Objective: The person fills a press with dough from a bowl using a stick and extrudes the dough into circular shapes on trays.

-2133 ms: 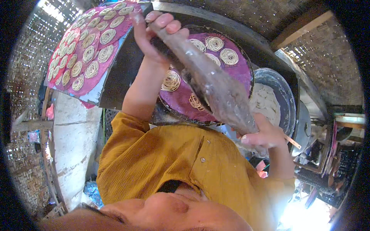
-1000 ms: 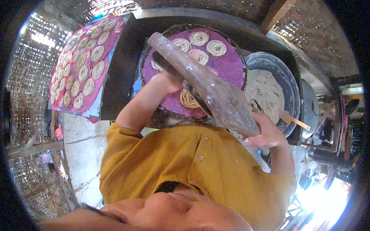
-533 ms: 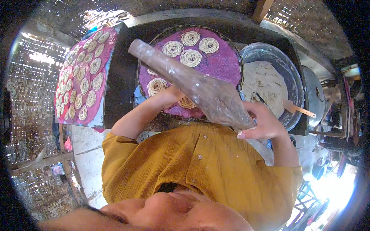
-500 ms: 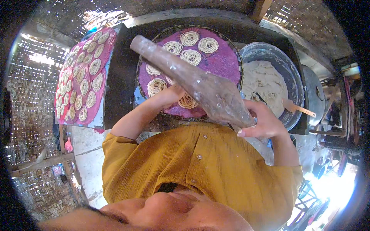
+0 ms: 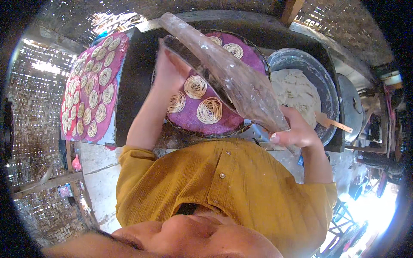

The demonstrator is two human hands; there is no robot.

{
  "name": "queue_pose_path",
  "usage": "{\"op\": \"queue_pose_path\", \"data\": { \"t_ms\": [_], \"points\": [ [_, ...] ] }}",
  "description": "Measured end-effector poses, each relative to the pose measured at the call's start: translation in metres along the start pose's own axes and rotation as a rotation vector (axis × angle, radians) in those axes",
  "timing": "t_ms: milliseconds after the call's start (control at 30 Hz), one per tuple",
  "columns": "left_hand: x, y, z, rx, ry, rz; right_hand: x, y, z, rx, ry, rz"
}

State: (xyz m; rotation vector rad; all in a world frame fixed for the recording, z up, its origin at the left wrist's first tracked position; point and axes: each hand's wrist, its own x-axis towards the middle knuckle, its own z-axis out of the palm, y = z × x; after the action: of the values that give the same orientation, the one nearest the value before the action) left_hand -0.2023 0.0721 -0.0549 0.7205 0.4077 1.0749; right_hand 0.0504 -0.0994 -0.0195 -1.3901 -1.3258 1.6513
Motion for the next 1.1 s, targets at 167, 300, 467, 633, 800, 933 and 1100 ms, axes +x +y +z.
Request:
{"op": "queue_pose_path", "data": {
  "t_ms": [167, 300, 467, 633, 800, 933, 1100],
  "points": [
    [0.029, 0.041, 0.042, -0.493, -0.554, 0.097, 0.016, -0.007, -0.017, 0.047, -0.158, 0.054],
    [0.066, 0.025, 0.023, -0.347, -0.601, 0.281, 0.031, -0.021, -0.026, 0.033, -0.206, 0.018],
    [0.080, -0.007, -0.005, -0.431, -0.326, 0.220, 0.054, -0.007, -0.042, -0.113, -0.189, 0.150],
    [0.079, -0.014, -0.028, -0.504, -0.347, 0.234, 0.059, -0.007, -0.032, -0.088, -0.216, 0.180],
    [0.065, -0.013, -0.007, -0.548, -0.398, 0.244, 0.032, -0.032, -0.036, -0.166, -0.122, 0.206],
    [0.074, 0.020, -0.007, -0.552, -0.468, 0.304, 0.038, -0.047, -0.025, -0.219, 0.014, 0.056],
    [0.053, 0.022, 0.002, -0.499, -0.510, 0.315, 0.023, -0.045, -0.022, -0.230, -0.079, 0.084]
  ]
}}
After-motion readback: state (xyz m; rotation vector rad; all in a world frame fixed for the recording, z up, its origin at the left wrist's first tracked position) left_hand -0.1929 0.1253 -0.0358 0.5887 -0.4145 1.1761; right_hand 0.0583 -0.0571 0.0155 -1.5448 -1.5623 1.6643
